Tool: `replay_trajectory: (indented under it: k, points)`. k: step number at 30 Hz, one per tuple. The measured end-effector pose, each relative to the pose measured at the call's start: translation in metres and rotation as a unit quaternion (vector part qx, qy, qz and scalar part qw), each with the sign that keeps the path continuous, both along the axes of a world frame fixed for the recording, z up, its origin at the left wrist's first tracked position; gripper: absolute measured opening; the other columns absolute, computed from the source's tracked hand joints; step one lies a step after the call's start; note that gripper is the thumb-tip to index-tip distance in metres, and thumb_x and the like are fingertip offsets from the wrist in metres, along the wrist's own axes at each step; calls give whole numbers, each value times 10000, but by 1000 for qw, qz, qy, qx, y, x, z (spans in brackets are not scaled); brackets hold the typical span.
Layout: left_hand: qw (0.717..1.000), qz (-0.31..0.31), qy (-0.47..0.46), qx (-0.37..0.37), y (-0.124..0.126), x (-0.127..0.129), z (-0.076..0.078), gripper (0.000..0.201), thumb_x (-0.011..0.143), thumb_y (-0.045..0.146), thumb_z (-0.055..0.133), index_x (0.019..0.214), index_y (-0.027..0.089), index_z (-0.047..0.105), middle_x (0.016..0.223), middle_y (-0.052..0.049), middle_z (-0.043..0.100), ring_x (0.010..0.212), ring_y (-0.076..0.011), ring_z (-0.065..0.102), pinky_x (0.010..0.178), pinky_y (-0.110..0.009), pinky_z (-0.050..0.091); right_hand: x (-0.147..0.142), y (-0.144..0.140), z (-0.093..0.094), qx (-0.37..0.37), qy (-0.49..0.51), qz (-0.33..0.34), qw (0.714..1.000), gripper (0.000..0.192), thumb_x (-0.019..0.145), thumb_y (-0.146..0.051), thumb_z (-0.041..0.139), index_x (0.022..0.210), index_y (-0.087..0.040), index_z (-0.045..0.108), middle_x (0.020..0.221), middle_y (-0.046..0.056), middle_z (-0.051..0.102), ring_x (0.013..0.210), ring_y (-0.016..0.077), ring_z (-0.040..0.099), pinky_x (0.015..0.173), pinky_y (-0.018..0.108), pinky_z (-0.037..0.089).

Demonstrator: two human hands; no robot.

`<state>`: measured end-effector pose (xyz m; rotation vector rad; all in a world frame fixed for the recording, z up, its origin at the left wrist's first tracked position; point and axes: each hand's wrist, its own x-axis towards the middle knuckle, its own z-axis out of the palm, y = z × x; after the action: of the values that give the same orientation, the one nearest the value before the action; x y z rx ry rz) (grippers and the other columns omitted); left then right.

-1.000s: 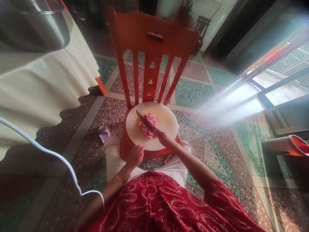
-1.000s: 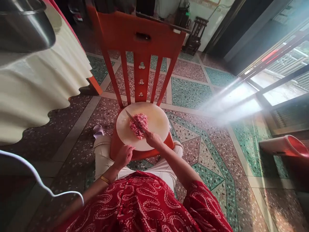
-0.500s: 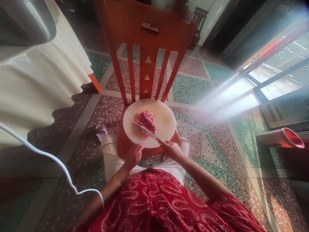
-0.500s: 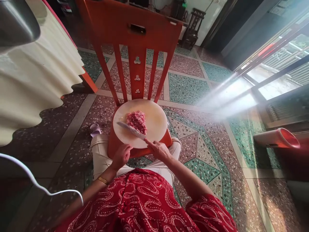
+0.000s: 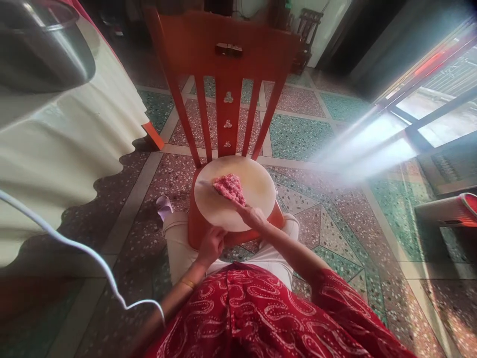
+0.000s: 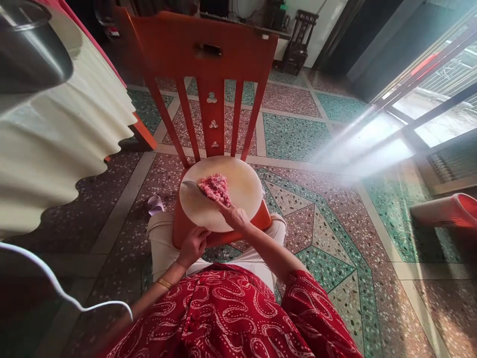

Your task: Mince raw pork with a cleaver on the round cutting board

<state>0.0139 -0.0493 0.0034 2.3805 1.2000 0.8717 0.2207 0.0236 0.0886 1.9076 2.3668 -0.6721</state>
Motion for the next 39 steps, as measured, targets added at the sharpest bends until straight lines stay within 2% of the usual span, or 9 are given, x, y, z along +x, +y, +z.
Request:
replay_trajectory:
  k: [2, 5, 9, 13, 17, 23, 28, 33, 39]
  points:
    - [1000, -5, -5, 2, 0, 0, 2, 294, 812, 76, 448, 1043, 171, 603, 1028, -82, 574, 1005, -189, 505, 922, -376, 459, 3, 11, 3, -43, 150, -112, 981, 450, 946, -408, 300, 1392, -349, 327, 808, 18, 623, 598, 131, 589, 563, 231, 458]
    - [1000, 3, -5, 5, 0, 0, 2, 282, 803, 68, 452, 1020, 164, 604, 1029, -84, 571, 1007, -191, 504, 916, -373, 459, 10, 16, 5, -149, 352, -246, 891, 449, 939, -435, 275, 1350, -284, 375, 566, -58, 486, 385, 79, 444, 404, 181, 402]
    - [1000, 4, 12, 19, 5, 1, 1, 255, 808, 82, 441, 978, 174, 608, 974, -74, 575, 954, -191, 513, 884, -376, 468, 12, 8, 18, -195, 456, -257, 829, 456, 913, -457, 327, 1305, -237, 407, 529, -85, 433, 343, 68, 403, 338, 161, 362]
    - [999, -1, 36, 32, 12, 3, 5, 268, 825, 82, 403, 959, 188, 610, 909, -59, 585, 888, -183, 519, 874, -388, 463, 10, -6, 54, -17, 366, -171, 915, 505, 923, -452, 313, 1372, -228, 368, 639, -25, 577, 445, 96, 513, 445, 200, 458]
    - [999, 2, 33, 34, 19, 8, 4, 286, 831, 88, 399, 1008, 181, 604, 997, -77, 587, 948, -195, 517, 876, -389, 467, 11, -9, 65, 178, 132, -73, 972, 527, 949, -325, 296, 1461, -227, 221, 1075, 86, 650, 868, 179, 630, 757, 269, 501]
    - [999, -3, 13, 38, 22, 9, -4, 272, 820, 97, 415, 997, 189, 600, 996, -80, 600, 976, -204, 535, 873, -400, 476, 15, 3, 30, 62, -27, -40, 997, 494, 963, -313, 286, 1451, -246, 250, 902, 58, 713, 743, 197, 670, 682, 277, 503]
    - [999, -6, 29, 24, 22, 9, -7, 308, 814, 75, 410, 1040, 192, 582, 1030, -67, 599, 974, -193, 526, 879, -381, 474, 9, 3, 37, 149, 5, -26, 988, 520, 971, -277, 221, 1479, -244, 116, 1056, 83, 678, 835, 183, 663, 739, 261, 495]
    - [999, 0, 6, 36, 22, 8, -7, 269, 829, 110, 412, 1016, 183, 591, 1019, -81, 602, 986, -198, 538, 890, -400, 473, 8, 5, 32, 60, -40, -1, 997, 576, 938, -235, 292, 1479, -259, 95, 1075, 88, 673, 695, 174, 667, 652, 271, 518]
    - [1000, -4, 17, 20, 22, 9, -9, 290, 827, 89, 399, 1017, 185, 596, 1015, -74, 608, 958, -194, 541, 878, -391, 473, 10, 3, 34, 126, 18, -14, 992, 546, 956, -259, 243, 1481, -253, 93, 1163, 80, 635, 798, 179, 672, 712, 278, 525]
